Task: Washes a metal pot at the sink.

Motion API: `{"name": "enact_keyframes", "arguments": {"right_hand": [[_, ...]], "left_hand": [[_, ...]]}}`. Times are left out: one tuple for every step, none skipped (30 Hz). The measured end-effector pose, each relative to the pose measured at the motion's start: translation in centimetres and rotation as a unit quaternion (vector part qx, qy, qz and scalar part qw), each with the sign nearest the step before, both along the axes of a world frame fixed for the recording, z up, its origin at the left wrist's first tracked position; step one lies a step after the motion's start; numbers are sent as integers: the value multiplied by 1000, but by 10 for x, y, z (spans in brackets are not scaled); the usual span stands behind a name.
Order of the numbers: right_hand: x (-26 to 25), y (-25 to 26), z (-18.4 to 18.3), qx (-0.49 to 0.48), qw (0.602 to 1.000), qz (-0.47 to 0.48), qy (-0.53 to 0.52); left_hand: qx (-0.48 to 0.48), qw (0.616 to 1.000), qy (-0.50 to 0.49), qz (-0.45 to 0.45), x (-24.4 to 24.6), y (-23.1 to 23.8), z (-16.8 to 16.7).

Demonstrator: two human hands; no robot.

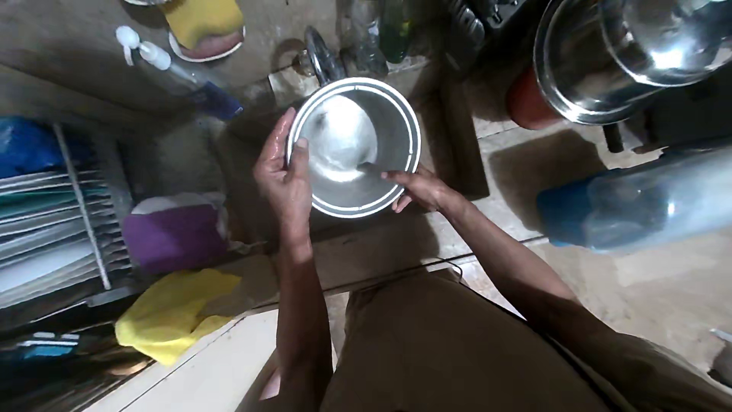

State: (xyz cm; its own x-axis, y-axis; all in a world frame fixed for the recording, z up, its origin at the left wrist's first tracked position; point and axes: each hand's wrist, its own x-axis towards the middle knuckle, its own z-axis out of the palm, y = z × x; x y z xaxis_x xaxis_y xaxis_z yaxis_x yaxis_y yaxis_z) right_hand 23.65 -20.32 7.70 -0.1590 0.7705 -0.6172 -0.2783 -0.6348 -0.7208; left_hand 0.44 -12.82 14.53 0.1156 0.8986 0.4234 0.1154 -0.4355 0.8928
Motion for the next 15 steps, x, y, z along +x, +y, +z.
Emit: {"name": "enact_keyframes", "arguments": {"right_hand": [[1,1,3,-11,1000,11,5],[2,1,6,-16,1000,20,9],[5,1,10,-10,999,29,14],[7,1,15,0,999,32,23],[10,2,18,14,999,28,32],[12,3,22,30,999,18,33],[14,4,25,48,999,9,21],[16,5,29,72,997,0,-2],[19,6,32,100,994,-10,-39],[22,8,35,134,987,-20,-90],[26,9,38,174,974,-27,-144],[31,12,39,222,955,-31,-192],[38,14,41,274,931,-30,-238],[45,18,42,327,903,-27,-277],[53,22,46,383,868,-25,-315]], "left_hand": [[14,1000,8,2,2,-2,3],[27,1000,14,4,3,-3,5],[38,999,19,4,4,-4,8],[46,999,22,4,5,-5,10],[52,998,23,3,4,-6,12],[60,998,25,1,4,-7,13],[68,997,30,1,4,-8,15],[76,996,36,1,4,-8,16],[86,995,44,3,4,-9,17],[95,994,54,6,4,-10,19],[104,992,66,11,4,-11,19],[108,991,80,18,2,-12,18],[108,989,93,32,1,-13,15],[106,988,104,52,1,-14,11],[101,986,115,71,2,-16,9]]}}
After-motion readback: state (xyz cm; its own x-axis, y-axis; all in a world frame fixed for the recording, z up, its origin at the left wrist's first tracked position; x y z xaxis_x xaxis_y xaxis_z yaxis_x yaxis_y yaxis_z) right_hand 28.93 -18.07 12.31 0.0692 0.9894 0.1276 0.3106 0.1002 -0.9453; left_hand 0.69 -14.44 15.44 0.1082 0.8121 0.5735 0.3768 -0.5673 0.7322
